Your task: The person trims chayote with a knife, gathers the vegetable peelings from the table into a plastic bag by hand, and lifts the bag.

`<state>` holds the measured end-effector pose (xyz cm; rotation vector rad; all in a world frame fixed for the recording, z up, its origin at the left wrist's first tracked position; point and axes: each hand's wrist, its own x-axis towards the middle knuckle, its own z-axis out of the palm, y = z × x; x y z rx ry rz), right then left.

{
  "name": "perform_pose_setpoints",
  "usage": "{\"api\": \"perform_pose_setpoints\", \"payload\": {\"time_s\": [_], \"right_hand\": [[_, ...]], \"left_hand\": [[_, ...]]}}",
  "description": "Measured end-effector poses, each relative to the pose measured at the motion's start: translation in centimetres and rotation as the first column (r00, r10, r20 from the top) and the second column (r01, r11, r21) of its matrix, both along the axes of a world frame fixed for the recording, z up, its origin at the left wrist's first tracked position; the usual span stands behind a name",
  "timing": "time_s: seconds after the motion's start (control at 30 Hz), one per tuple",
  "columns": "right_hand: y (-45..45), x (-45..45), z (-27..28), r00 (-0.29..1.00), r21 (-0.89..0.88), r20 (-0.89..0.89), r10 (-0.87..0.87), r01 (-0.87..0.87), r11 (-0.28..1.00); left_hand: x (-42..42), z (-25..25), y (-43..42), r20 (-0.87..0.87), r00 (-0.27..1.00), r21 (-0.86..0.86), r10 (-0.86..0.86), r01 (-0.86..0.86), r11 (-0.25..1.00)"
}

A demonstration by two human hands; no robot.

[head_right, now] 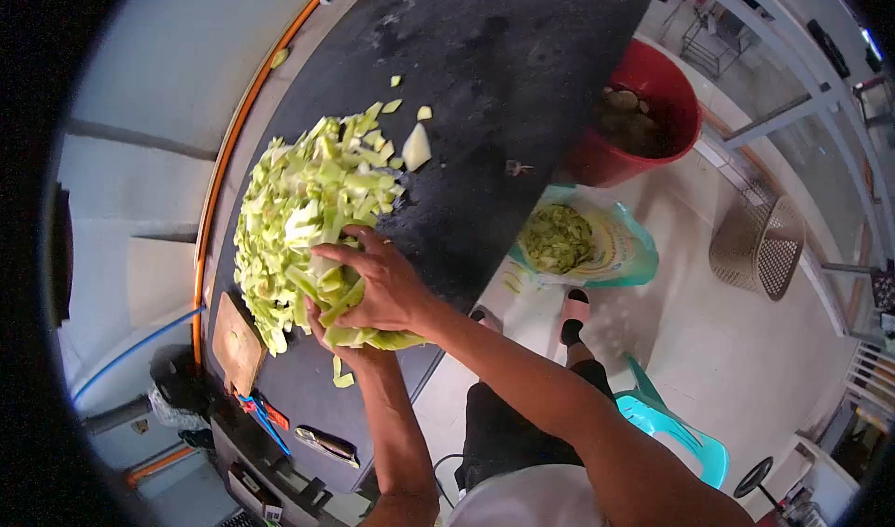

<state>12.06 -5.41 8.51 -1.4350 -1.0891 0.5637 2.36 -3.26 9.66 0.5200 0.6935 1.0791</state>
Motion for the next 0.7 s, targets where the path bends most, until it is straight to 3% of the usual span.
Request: {"api": "perform_pose_setpoints", "payload": {"time_s": [0.2, 0.3, 0.4, 0.5, 0.63, 0.67, 0.7], "right_hand": [[-9.2, 6.6, 0.5, 0.996, -0.107, 0.051, -0.072, 0.077, 0.991], [-15.0, 9.9, 0.6, 0.989, -0.161, 0.053, -0.138, 0.145, 0.976], [-19.6, 13.2, 0.3, 0.975, -0.323, 0.123, -0.184, 0.214, 0.922], [-22.2, 16.6, -4.2, 0.965, -0.391, -0.018, -0.262, 0.234, 0.890], [-23.1, 20.4, -16.9, 0.979, -0.556, -0.075, -0.190, 0.117, 0.823], [-22.6, 21.5, -18.7, 0.943, -0.611, -0.232, -0.238, 0.049, 0.790], [-22.2, 22.5, -20.2, 0.877, -0.655, -0.377, -0.297, -0.027, 0.755]], "left_hand": [[6.2, 0.1, -7.9, 0.012, 0.992, -0.098, -0.124, 0.124, 0.987], [9.6, -0.4, -12.8, 0.032, 0.985, -0.278, -0.170, 0.172, 0.945], [13.2, -2.2, -16.7, -0.029, 0.964, -0.405, -0.263, 0.229, 0.885], [16.6, -8.6, -18.9, 0.096, 0.951, -0.484, -0.295, 0.304, 0.821], [20.1, -19.1, -19.8, 0.079, 0.972, -0.548, -0.222, 0.228, 0.805], [20.3, -22.4, -19.7, 0.108, 0.981, -0.579, -0.159, 0.192, 0.792], [20.7, -24.7, -19.4, 0.014, 0.983, -0.596, -0.181, 0.153, 0.788]]}}
